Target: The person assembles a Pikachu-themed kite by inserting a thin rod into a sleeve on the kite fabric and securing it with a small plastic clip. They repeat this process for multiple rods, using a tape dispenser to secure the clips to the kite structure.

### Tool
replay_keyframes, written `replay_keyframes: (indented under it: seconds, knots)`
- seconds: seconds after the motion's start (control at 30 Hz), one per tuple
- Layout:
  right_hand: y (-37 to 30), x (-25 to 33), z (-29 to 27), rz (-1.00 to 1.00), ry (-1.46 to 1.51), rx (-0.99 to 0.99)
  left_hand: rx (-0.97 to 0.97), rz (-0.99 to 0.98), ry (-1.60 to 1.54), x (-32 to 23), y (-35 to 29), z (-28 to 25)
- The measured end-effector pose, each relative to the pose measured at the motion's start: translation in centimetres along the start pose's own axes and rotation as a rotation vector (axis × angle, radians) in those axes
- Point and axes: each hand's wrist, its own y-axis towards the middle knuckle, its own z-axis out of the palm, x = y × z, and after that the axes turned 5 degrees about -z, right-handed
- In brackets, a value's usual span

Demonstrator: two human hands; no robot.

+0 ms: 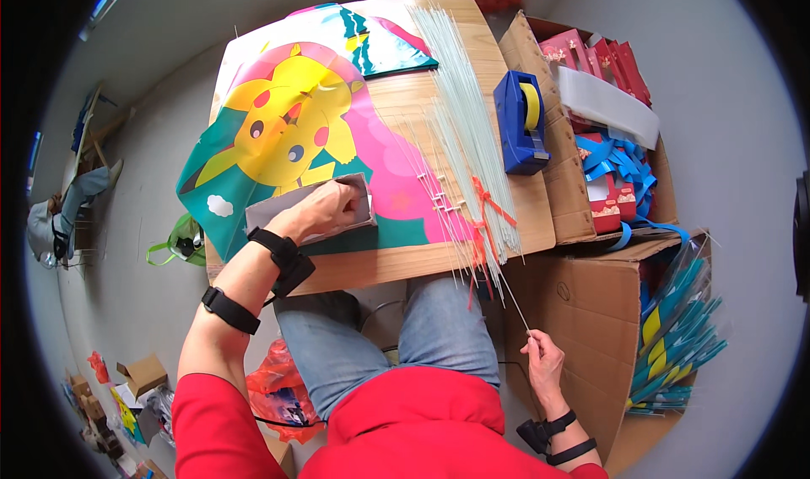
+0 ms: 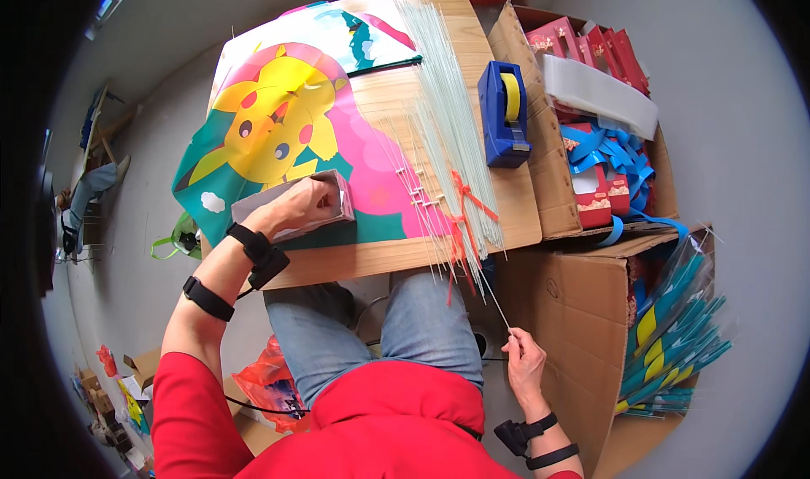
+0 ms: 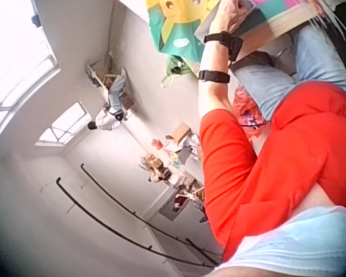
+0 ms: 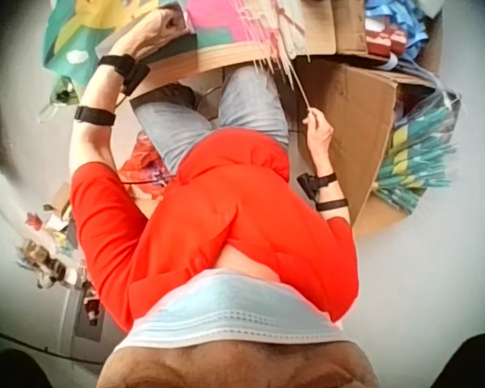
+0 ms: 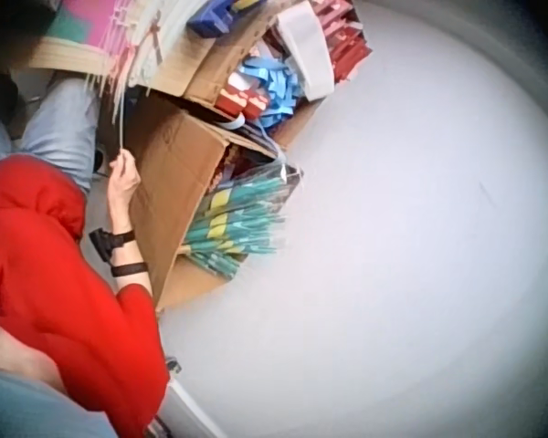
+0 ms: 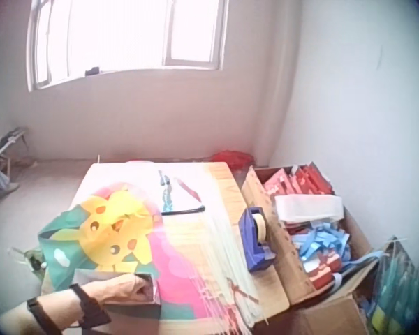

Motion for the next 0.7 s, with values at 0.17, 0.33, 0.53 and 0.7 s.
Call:
replay_keyframes:
  seconds: [0.17,0.33,0.53,0.7]
  knots:
    - [-3.4,-1.7,-1.2,0.057,-0.059,-0.024,-0.134,-0.032,-0.187,0.2,-3.4,-2.3]
    - [-8.4,-4.4,-1.4,-0.041,-0.083,-0.275,-0.452,0.020,-0.474,-4.9,-9.8,-4.3]
    - [-3.6,6.0,0.3,-0.189,0.373,0.048,-0.453,0.110,-1.707,-12.5,-16.9,-0.7]
    - [-0.3,12.8,1.9,-0.508,0.512,0.116,-0.468,0.158,-1.943,-15.7,-20.6,0.6]
